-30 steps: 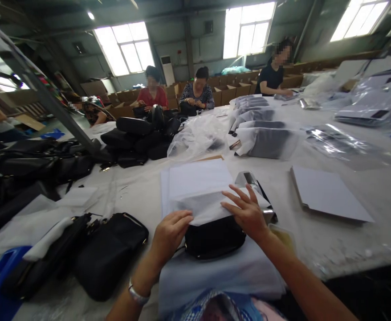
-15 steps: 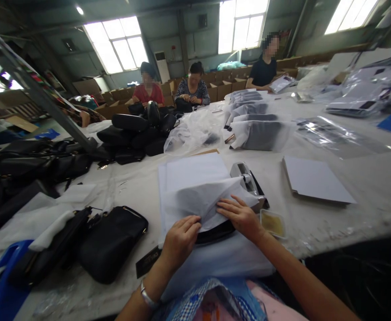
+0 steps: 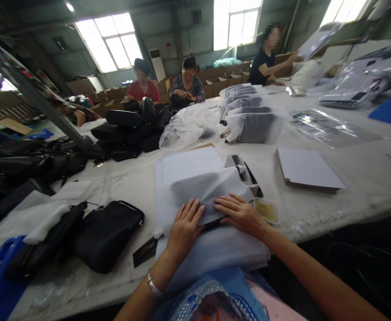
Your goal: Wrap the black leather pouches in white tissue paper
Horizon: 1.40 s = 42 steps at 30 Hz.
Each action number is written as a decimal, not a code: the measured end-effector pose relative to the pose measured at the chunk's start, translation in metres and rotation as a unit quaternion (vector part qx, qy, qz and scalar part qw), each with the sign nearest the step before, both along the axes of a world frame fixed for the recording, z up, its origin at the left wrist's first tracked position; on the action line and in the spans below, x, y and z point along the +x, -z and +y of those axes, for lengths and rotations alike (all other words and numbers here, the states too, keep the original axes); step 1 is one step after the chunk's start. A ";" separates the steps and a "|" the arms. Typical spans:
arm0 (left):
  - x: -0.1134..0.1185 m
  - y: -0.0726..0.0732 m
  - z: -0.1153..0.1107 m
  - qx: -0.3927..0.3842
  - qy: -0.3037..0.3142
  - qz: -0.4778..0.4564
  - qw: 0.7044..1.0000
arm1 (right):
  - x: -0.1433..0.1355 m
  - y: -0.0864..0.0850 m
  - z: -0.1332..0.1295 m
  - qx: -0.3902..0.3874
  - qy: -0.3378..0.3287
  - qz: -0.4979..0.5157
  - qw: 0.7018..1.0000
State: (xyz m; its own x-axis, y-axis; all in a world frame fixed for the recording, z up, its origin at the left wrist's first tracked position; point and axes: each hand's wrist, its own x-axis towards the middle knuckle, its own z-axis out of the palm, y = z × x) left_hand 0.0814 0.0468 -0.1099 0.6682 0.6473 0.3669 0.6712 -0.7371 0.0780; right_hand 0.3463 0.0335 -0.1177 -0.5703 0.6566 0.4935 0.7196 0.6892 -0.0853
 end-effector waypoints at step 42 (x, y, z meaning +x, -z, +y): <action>-0.042 -0.018 0.056 -0.154 0.052 -0.060 0.985 | -0.033 -0.019 -0.034 -0.343 0.007 0.109 0.933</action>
State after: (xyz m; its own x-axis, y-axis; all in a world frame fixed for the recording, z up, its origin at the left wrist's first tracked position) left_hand 0.0398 0.1032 -0.0924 0.7006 0.6706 0.2439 0.5661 -0.7304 0.3823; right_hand 0.3136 -0.0006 -0.0991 -0.4952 0.8669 0.0573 0.6421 0.4096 -0.6480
